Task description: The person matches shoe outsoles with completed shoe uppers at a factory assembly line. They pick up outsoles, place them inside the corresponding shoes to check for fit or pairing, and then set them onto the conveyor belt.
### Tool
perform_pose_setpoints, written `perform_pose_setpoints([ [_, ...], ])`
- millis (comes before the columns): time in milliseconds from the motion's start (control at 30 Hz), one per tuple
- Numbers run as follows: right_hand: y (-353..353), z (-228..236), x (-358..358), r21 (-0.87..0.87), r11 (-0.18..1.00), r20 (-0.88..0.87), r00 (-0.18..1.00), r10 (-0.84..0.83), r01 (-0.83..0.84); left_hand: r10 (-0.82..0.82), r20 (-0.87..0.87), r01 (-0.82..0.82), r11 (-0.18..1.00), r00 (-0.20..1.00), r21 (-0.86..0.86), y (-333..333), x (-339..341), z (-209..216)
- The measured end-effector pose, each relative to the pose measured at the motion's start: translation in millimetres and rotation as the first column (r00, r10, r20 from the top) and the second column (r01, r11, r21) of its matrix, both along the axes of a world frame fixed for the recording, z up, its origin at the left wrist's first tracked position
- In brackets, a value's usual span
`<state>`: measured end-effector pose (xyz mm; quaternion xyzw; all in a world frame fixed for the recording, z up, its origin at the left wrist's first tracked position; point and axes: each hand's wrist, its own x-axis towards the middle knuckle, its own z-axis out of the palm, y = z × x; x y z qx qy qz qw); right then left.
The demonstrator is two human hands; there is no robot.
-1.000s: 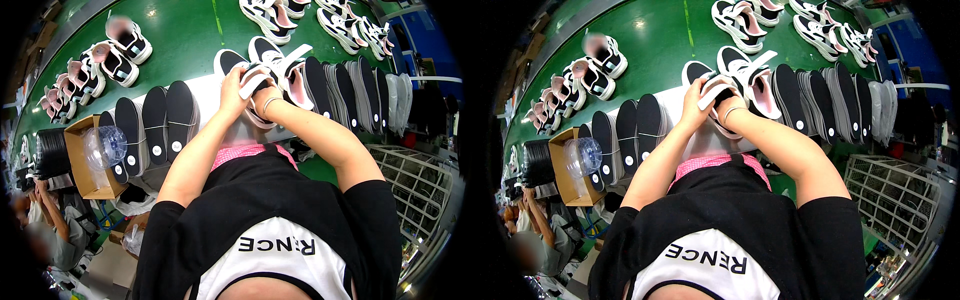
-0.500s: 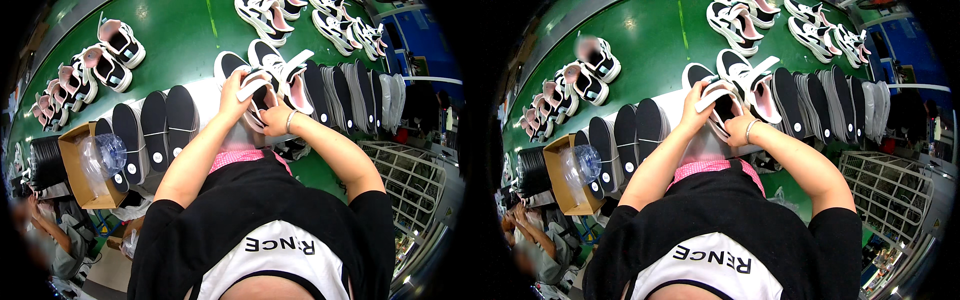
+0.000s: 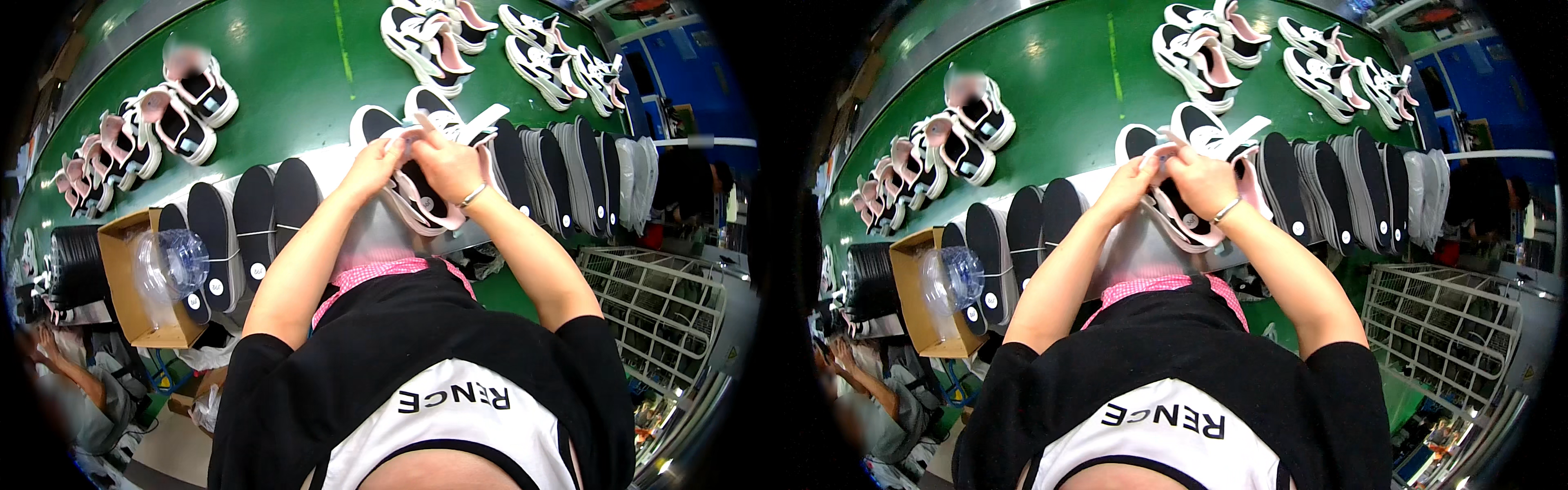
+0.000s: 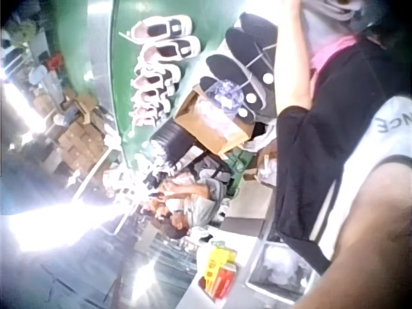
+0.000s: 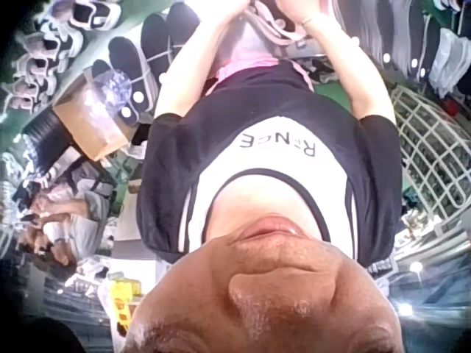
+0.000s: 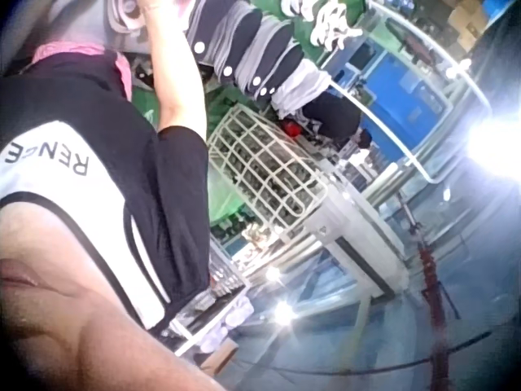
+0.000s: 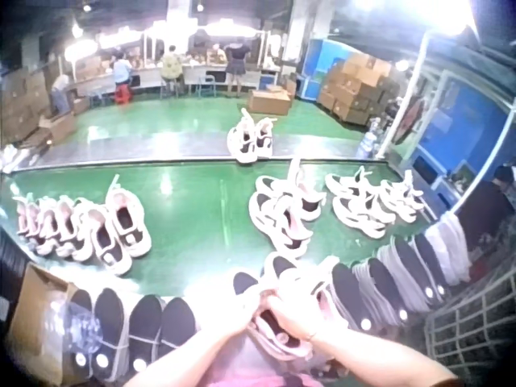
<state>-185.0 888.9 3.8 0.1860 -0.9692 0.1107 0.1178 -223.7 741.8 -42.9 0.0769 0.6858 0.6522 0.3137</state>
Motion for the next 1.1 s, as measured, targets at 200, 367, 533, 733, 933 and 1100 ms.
perform_pose_setpoints([
  [200, -2, 1, -10, -0.053, 0.997, 0.154, 0.987, -0.052, 0.061, 0.074, 0.014, -0.075, 0.997, 0.997, 0.024, 1, 1, 15],
  [367, 8, -7, -14, -0.139, 0.989, -0.145, 0.989, 0.035, -0.056, 0.051, 0.018, -0.049, 0.996, 0.999, -0.076, 2, -5, 12],
  [533, 11, -3, -10, -0.303, 0.952, 0.012, 0.999, 0.040, -0.035, 0.157, 0.023, -0.154, 0.984, 0.987, -0.086, 5, -4, 24],
  [733, 61, 46, 14, -0.896, 0.269, 0.427, 0.850, 0.309, 0.352, 0.334, -0.815, -0.626, 0.778, 0.473, -0.044, 22, 30, 61],
  [933, 93, 64, 57, -0.931, 0.127, 0.366, 0.869, 0.333, 0.343, -0.137, -0.668, 0.029, 0.985, 0.732, -0.170, 84, 63, 106],
  [1100, 112, 78, 72, -0.837, 0.364, 0.511, 0.821, 0.253, 0.409, 0.103, -0.433, -0.133, 0.990, 0.895, -0.039, 62, 54, 103],
])
